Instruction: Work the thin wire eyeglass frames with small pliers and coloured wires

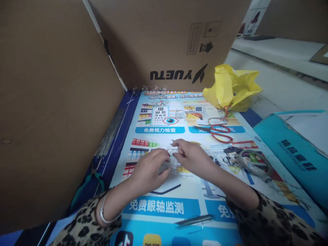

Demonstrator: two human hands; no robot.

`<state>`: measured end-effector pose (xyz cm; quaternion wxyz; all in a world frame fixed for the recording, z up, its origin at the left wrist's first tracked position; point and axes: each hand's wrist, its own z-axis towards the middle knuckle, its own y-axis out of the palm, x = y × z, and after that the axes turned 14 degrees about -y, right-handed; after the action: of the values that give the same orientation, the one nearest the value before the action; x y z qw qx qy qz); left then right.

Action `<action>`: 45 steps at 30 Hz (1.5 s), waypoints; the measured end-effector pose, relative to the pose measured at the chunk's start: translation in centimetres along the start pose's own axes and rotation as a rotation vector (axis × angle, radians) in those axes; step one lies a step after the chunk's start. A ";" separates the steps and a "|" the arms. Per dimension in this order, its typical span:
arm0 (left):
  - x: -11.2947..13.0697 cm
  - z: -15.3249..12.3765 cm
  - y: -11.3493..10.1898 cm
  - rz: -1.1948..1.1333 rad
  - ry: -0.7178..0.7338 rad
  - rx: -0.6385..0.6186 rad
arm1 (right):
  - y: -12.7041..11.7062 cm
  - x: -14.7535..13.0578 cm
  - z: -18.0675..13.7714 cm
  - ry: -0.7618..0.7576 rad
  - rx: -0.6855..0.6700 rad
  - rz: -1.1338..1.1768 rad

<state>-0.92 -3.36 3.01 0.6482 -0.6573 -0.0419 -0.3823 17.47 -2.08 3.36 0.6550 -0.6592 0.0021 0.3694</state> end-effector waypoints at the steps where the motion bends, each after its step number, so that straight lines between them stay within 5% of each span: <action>1: -0.1 0.0 0.1 0.015 -0.042 -0.011 | -0.2 0.2 0.0 -0.015 0.018 0.051; 7: -0.4 0.3 0.9 0.046 -0.258 0.012 | 0.2 0.4 0.1 -0.133 0.003 0.052; 12: -0.9 0.7 1.6 0.056 -0.178 -0.010 | 1.0 0.4 0.2 -0.155 -0.034 0.075; 20: -2.3 1.1 1.6 -0.049 -0.181 0.181 | 0.3 1.1 0.1 -0.043 -0.002 0.851; 25: -2.7 1.2 1.1 -0.117 -0.212 0.259 | 0.2 1.3 -0.3 -0.095 0.249 0.607; 31: -3.0 1.2 1.1 -0.081 -0.234 0.297 | 2.8 1.5 -1.5 -0.387 0.488 0.297; 39: -3.7 0.9 1.8 0.118 -0.102 0.459 | 4.6 2.1 -2.6 -0.601 0.462 0.057; 45: -3.9 0.9 2.0 0.155 -0.140 0.464 | 5.4 2.1 -2.6 -0.635 0.433 0.029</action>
<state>-2.11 -1.15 -0.69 0.8046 -0.5169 -0.1227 -0.2652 17.60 -4.07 -2.66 0.7419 -0.3584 -0.1134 0.5552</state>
